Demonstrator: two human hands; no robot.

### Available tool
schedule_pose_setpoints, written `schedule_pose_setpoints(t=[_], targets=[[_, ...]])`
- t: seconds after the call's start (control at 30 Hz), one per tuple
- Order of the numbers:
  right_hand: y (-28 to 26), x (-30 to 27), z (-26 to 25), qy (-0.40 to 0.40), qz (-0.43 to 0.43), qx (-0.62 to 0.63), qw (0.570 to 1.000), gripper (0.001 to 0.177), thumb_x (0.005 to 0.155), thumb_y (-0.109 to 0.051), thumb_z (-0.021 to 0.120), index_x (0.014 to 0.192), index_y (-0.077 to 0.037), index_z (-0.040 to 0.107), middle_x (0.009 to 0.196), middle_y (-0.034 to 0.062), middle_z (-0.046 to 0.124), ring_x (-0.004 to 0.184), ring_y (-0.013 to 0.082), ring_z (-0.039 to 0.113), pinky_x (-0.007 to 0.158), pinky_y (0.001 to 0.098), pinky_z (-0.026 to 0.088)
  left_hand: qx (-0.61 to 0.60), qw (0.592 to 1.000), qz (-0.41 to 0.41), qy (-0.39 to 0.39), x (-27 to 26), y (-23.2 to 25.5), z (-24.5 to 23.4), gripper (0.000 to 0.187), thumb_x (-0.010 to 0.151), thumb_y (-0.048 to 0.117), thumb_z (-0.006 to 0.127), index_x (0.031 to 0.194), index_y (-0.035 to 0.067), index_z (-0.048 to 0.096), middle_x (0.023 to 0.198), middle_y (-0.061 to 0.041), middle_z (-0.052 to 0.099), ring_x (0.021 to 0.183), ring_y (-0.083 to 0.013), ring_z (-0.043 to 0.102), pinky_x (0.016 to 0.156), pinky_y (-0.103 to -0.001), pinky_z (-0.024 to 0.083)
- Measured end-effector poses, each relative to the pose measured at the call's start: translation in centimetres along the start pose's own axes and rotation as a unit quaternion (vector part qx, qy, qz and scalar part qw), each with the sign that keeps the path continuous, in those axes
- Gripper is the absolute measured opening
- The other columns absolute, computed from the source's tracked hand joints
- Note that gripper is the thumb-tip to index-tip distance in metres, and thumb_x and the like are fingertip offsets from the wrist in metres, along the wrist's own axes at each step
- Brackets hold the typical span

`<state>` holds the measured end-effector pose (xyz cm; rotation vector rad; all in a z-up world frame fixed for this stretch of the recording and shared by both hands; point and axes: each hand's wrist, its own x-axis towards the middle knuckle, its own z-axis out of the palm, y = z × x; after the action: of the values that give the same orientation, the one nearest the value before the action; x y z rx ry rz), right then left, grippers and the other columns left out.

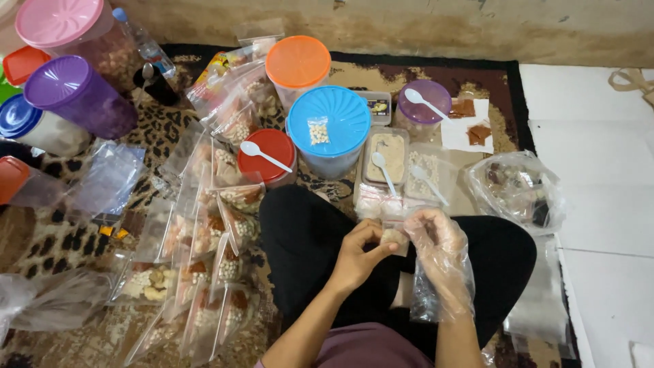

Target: A person sitting on the floor is portioning various snacks from large containers into small plastic bags using their hands and a spoon.

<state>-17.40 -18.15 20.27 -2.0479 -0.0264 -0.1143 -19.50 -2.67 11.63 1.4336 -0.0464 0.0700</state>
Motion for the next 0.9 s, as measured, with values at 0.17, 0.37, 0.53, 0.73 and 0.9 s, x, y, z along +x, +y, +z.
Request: schedule_pose_setpoints(t=[0.17,0.37,0.53,0.73,0.9], targets=[[-0.5,-0.9,0.0,0.015,-0.026,-0.006,1.0,0.011,0.093,-0.026,0.078,0.097,-0.018,0.072,0.077,0.0078,0.07,0.076,0.0234,0.065,0.077,0.0361,0.054,0.003,1.0,-0.009,0.007,-1.0,0.5,-0.2,0.014,0.086,0.013,0.083,0.095,0.004,0.077,0.093,-0.007,0.064,0.087,-0.0168,0.063,0.086,-0.036,0.055],[-0.2,-1.3,-0.2,0.009,-0.046,0.037,0.998,0.005,0.094,-0.019,0.075,0.096,-0.014,0.073,0.071,0.0059,0.071,0.068,0.0198,0.066,0.072,0.0333,0.055,0.008,1.0,-0.004,0.002,-1.4,0.4,-0.8,0.008,0.095,0.011,0.073,0.095,0.005,0.078,0.086,-0.006,0.062,0.083,-0.0132,0.06,0.079,-0.03,0.052],[-0.9,-1.1,-0.2,0.0,-0.028,0.05,0.998,0.004,0.093,-0.014,0.075,0.096,-0.012,0.072,0.07,0.0075,0.074,0.065,0.0203,0.071,0.07,0.0344,0.057,-0.034,0.999,-0.01,-0.03,-1.8,0.8,-0.4,0.013,0.094,0.011,0.074,0.103,0.002,0.076,0.094,-0.008,0.063,0.088,-0.0145,0.059,0.083,-0.032,0.052],[-0.2,-0.4,0.3,-0.01,-0.011,0.08,0.997,0.005,0.094,-0.011,0.074,0.096,-0.008,0.071,0.069,0.0084,0.076,0.065,0.0177,0.072,0.071,0.035,0.059,-0.044,0.999,-0.028,0.008,-1.4,-3.2,-0.2,0.02,0.085,0.015,0.086,0.091,0.0,0.073,0.084,-0.004,0.058,0.08,-0.0108,0.055,0.074,-0.028,0.05],[-1.5,-0.3,1.1,-0.051,-0.018,0.041,0.998,0.015,0.085,-0.015,0.081,0.098,-0.009,0.077,0.071,0.0138,0.077,0.063,0.0272,0.075,0.064,0.0389,0.061,0.009,0.998,-0.05,0.029,-0.5,-1.7,-0.4,0.022,0.085,0.021,0.086,0.086,0.003,0.072,0.079,-0.004,0.061,0.076,-0.0118,0.058,0.073,-0.029,0.051]])
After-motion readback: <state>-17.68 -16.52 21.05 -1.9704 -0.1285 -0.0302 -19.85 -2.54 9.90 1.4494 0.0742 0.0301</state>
